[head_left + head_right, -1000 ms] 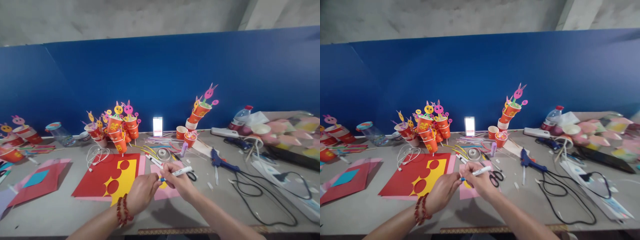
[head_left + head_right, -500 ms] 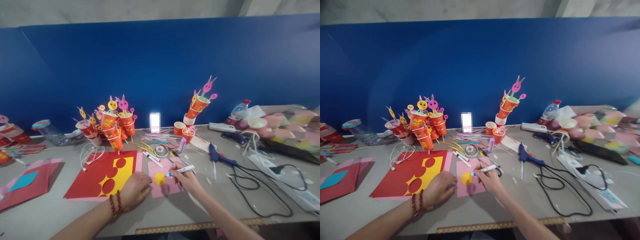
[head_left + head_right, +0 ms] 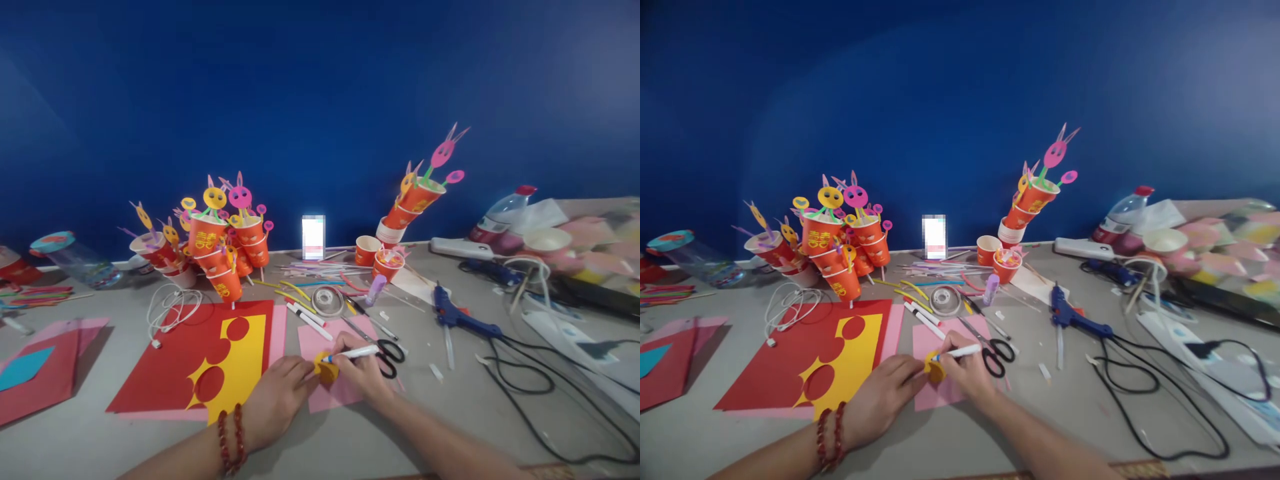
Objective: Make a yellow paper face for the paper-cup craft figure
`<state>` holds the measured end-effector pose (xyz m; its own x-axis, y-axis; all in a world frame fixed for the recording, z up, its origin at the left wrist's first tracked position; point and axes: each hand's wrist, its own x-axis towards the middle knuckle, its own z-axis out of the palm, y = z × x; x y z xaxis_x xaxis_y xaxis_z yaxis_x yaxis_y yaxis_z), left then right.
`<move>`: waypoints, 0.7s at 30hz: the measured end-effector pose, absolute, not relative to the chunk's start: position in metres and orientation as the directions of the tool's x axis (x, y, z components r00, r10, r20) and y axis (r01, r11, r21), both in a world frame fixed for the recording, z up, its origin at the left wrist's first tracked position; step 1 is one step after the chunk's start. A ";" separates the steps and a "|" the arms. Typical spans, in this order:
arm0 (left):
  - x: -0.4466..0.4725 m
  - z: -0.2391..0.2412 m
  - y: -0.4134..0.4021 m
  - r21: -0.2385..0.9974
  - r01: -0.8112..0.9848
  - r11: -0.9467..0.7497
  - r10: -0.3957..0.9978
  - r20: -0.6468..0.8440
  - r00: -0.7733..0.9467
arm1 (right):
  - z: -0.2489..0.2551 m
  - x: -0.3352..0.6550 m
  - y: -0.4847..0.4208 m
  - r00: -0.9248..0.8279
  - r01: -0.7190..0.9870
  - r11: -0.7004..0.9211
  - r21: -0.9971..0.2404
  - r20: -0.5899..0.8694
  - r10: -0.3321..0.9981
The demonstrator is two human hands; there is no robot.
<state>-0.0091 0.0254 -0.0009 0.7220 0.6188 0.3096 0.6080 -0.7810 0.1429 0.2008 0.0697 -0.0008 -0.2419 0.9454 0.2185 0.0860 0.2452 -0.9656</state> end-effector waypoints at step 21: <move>-0.013 -0.003 0.025 0.145 0.611 -0.778 0.627 0.243 0.740 | -0.012 0.202 0.069 -0.314 0.184 0.212 -0.960 0.147 0.938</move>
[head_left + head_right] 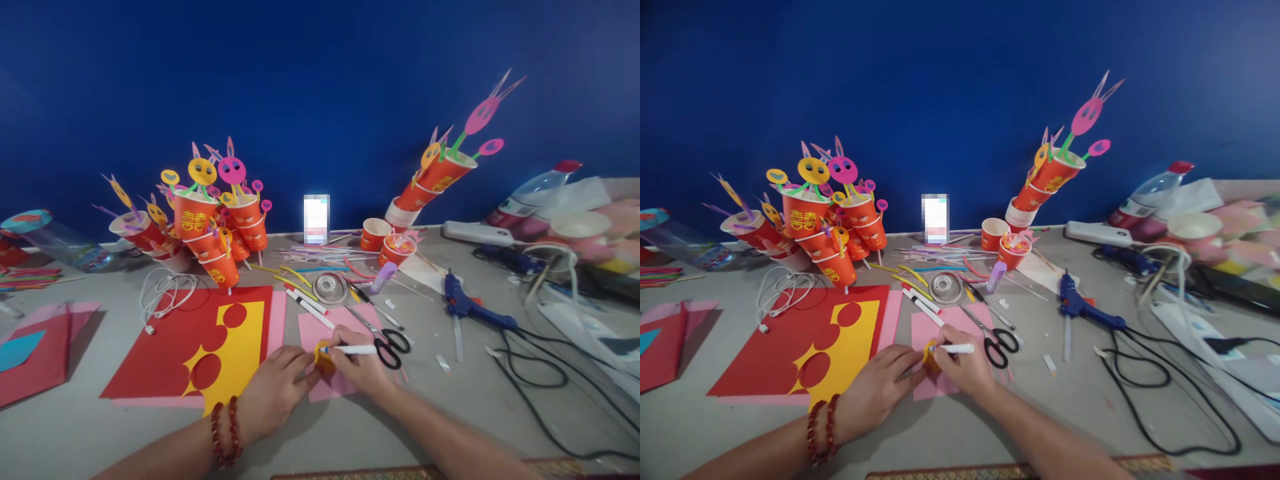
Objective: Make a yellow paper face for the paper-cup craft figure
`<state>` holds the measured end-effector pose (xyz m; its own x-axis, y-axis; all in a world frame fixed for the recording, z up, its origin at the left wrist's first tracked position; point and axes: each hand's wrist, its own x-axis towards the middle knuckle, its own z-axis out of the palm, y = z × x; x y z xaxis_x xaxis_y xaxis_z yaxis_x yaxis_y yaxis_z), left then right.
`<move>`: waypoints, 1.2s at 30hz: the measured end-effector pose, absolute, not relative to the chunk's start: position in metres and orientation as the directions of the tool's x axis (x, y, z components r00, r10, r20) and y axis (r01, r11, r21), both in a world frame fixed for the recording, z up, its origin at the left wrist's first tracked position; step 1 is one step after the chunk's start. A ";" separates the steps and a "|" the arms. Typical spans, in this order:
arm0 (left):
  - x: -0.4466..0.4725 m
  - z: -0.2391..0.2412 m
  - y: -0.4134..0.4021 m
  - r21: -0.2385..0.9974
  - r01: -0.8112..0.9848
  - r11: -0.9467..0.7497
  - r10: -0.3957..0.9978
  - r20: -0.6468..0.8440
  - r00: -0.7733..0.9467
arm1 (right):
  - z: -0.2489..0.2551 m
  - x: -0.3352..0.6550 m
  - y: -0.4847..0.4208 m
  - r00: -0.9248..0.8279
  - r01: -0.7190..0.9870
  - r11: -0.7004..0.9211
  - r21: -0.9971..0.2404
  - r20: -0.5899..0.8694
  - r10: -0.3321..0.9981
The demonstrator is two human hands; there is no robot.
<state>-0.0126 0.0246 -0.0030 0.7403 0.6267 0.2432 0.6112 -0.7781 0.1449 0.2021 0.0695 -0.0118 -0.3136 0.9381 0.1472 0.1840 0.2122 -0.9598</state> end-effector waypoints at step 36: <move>-0.012 -0.002 0.024 0.159 0.620 -0.768 0.639 0.247 0.728 | -0.015 0.203 0.069 -0.363 0.280 0.287 -0.916 0.176 0.915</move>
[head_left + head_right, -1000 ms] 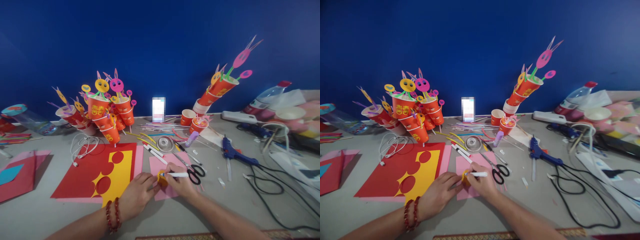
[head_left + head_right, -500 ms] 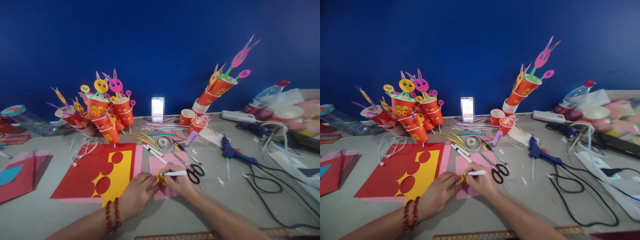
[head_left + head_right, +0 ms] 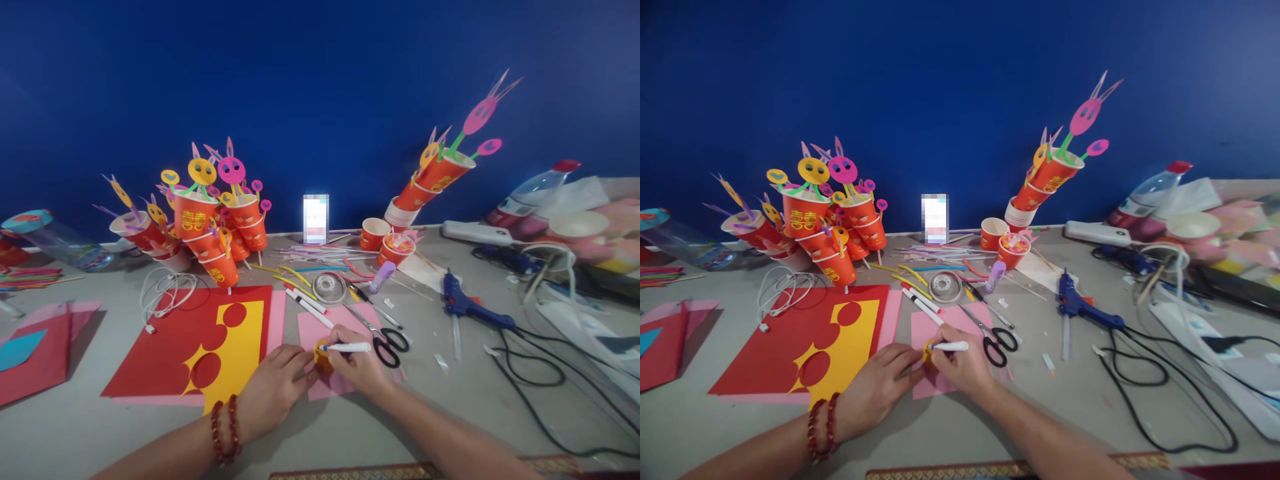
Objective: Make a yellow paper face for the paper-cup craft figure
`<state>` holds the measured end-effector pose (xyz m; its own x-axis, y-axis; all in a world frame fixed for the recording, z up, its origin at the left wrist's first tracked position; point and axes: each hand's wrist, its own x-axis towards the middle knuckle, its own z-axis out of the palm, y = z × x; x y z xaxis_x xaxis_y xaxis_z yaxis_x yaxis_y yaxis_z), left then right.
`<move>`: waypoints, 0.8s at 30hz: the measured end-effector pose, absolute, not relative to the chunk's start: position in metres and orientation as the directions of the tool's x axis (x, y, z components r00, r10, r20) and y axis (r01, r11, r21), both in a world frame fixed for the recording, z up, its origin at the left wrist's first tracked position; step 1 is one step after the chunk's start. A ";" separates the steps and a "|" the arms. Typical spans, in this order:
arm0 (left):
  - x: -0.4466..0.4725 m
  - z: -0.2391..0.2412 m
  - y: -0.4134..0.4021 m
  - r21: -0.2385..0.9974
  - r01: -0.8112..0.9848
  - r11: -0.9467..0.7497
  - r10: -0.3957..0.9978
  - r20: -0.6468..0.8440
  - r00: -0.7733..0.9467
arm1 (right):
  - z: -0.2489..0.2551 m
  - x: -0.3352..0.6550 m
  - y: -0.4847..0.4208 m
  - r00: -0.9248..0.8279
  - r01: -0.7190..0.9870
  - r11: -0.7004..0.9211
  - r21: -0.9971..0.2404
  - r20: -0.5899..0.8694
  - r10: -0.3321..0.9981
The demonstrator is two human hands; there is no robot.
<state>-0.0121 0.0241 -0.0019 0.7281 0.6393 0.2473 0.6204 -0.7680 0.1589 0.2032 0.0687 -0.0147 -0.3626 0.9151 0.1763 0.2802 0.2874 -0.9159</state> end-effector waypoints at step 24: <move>-0.012 -0.003 0.024 0.166 0.609 -0.775 0.629 0.281 0.724 | -0.012 0.202 0.068 -0.373 0.333 0.332 -0.882 0.201 0.906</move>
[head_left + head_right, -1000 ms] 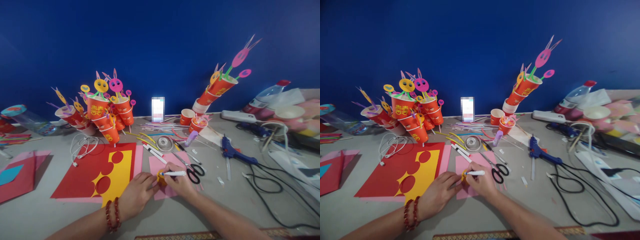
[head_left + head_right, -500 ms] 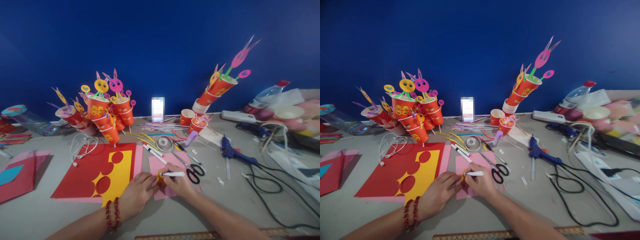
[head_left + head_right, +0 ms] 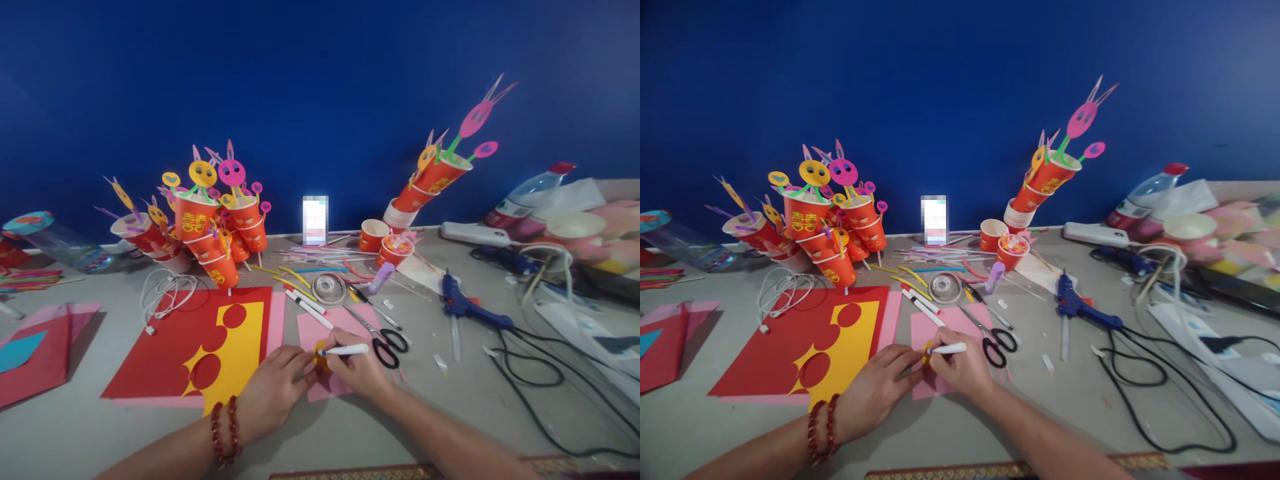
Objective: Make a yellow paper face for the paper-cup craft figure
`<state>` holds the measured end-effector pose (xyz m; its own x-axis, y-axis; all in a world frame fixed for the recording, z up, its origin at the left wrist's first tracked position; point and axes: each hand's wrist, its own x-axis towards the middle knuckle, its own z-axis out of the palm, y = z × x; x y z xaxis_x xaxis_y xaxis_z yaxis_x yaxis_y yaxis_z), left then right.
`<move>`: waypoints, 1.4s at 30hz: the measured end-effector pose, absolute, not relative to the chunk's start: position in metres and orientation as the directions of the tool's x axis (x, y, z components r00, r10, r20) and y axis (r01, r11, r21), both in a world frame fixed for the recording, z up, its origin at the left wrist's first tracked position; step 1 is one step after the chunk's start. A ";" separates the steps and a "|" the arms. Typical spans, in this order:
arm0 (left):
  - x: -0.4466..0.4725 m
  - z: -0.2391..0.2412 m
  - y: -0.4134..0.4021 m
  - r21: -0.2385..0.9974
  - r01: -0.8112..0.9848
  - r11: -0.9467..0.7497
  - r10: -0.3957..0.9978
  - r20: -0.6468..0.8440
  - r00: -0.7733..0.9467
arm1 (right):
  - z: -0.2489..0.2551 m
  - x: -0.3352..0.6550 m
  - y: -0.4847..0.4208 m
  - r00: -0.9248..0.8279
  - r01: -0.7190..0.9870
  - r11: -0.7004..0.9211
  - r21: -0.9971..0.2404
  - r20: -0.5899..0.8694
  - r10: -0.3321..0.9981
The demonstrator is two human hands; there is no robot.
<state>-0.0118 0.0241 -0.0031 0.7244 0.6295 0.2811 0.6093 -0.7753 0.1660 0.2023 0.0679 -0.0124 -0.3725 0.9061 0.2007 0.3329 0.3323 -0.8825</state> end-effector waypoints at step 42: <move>-0.013 0.001 0.025 0.141 0.617 -0.774 0.631 0.245 0.736 | -0.007 0.201 0.070 -0.277 0.283 0.230 -0.931 0.151 0.949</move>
